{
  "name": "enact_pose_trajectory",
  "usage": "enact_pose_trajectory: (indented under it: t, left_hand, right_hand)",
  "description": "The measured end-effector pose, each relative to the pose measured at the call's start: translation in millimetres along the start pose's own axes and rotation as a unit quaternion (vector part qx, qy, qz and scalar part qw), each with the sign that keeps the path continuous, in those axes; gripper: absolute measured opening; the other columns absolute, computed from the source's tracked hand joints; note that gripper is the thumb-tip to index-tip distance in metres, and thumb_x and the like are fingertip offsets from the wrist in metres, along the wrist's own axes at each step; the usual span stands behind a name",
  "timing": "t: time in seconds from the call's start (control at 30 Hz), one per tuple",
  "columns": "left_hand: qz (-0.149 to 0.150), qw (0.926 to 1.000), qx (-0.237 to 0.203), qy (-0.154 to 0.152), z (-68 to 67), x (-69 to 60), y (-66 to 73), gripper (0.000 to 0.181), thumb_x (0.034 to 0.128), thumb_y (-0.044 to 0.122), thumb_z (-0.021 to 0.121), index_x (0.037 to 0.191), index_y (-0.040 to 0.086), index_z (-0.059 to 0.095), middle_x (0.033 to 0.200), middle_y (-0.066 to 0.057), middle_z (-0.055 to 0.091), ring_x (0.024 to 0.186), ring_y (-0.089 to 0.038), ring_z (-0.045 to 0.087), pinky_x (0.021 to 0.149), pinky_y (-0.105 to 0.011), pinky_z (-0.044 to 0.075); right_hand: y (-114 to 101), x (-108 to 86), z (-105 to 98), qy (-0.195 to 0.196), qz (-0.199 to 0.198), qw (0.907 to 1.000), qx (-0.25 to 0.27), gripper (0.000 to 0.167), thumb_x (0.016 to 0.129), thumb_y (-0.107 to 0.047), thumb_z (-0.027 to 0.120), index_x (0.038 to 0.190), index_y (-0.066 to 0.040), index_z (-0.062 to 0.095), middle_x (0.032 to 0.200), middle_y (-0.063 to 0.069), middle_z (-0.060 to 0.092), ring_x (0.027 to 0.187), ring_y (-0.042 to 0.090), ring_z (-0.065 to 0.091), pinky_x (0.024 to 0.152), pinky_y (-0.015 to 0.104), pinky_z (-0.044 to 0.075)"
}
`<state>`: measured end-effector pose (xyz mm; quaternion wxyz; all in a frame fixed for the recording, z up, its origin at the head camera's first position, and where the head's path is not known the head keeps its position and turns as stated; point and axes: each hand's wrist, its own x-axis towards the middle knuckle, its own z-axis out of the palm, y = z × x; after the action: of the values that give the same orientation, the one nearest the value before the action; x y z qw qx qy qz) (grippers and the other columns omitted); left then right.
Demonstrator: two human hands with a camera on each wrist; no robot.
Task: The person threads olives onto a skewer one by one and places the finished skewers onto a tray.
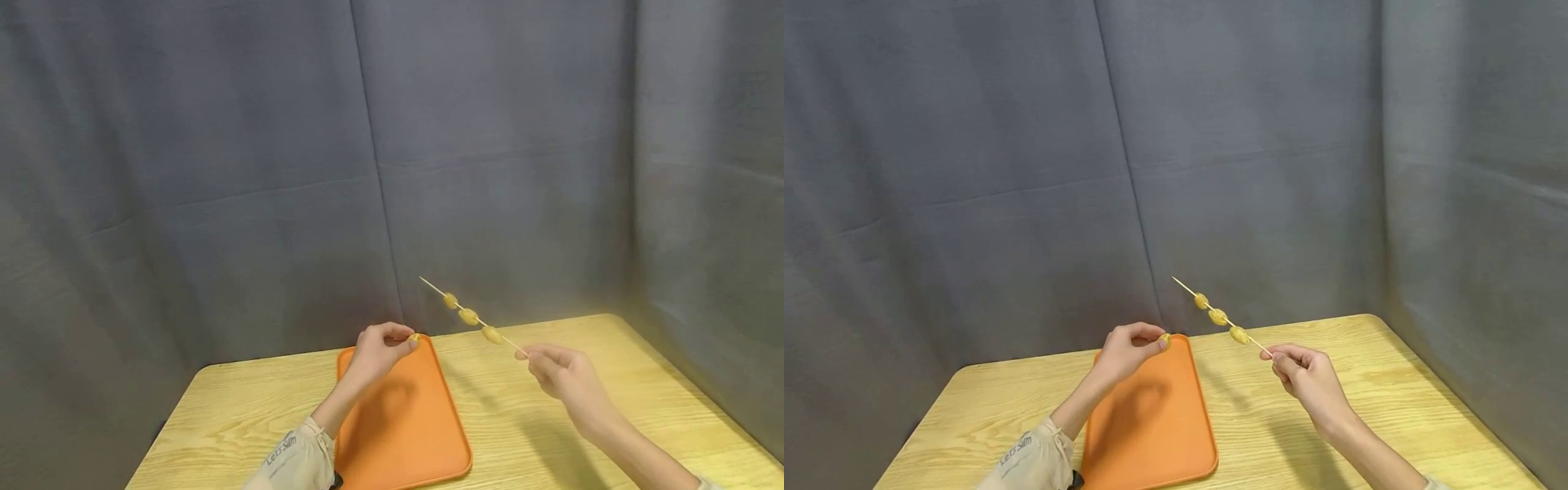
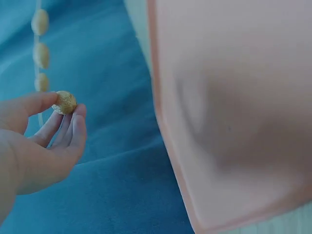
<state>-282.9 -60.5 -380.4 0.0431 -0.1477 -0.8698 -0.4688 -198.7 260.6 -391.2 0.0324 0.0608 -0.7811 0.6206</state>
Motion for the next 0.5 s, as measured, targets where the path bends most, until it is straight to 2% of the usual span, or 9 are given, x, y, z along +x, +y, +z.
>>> enact_pose_trajectory:
  t: [0.07, 0.2, 0.37, 0.5]
  left_hand:
    - [-0.013, 0.9995, -0.027, 0.001, -2.9, -7.7, 4.6, 0.024, 0.0896, 0.031, 0.076, 0.111, 0.020, 0.074, 0.109, 0.002, 0.075, 0.098, -0.015, 0.071, 0.085, -0.034, 0.060]
    - [-0.042, 0.9953, -0.087, 0.004, -8.1, -21.5, 5.5, 0.031, 0.0879, 0.036, 0.077, 0.113, 0.019, 0.072, 0.113, 0.000, 0.073, 0.103, -0.016, 0.070, 0.092, -0.037, 0.058]
    - [-0.074, 0.9843, -0.160, 0.001, -16.5, -34.3, -8.3, 0.037, 0.0886, 0.034, 0.076, 0.120, 0.016, 0.069, 0.120, -0.004, 0.070, 0.109, -0.020, 0.068, 0.103, -0.045, 0.052]
    - [-0.086, 0.9738, -0.210, 0.000, -24.1, -37.8, -21.7, 0.041, 0.0903, 0.031, 0.075, 0.126, 0.012, 0.065, 0.126, -0.008, 0.066, 0.113, -0.025, 0.067, 0.107, -0.044, 0.051]
  right_hand:
    - [0, -0.4, 1, -0.001, -0.001, 1.0000, 0.003, 0.039, 0.105, -0.031, 0.051, 0.122, 0.002, 0.063, 0.059, -0.005, 0.030, 0.051, 0.007, 0.027, 0.055, 0.033, 0.039]
    - [-2, -2.9, 1, -0.007, -0.006, 1.0000, -0.003, 0.039, 0.105, -0.031, 0.052, 0.122, 0.002, 0.063, 0.059, -0.006, 0.032, 0.052, 0.006, 0.029, 0.053, 0.033, 0.039]
    - [-7, -4.7, 4, -0.021, -0.015, 0.9997, -0.005, 0.036, 0.104, -0.030, 0.054, 0.120, 0.001, 0.065, 0.061, -0.007, 0.035, 0.053, 0.004, 0.030, 0.051, 0.032, 0.039]
    - [-12, -7.2, 6, -0.038, -0.024, 0.9990, -0.003, 0.032, 0.103, -0.028, 0.055, 0.117, 0.000, 0.066, 0.060, -0.007, 0.035, 0.052, 0.005, 0.029, 0.046, 0.032, 0.037]
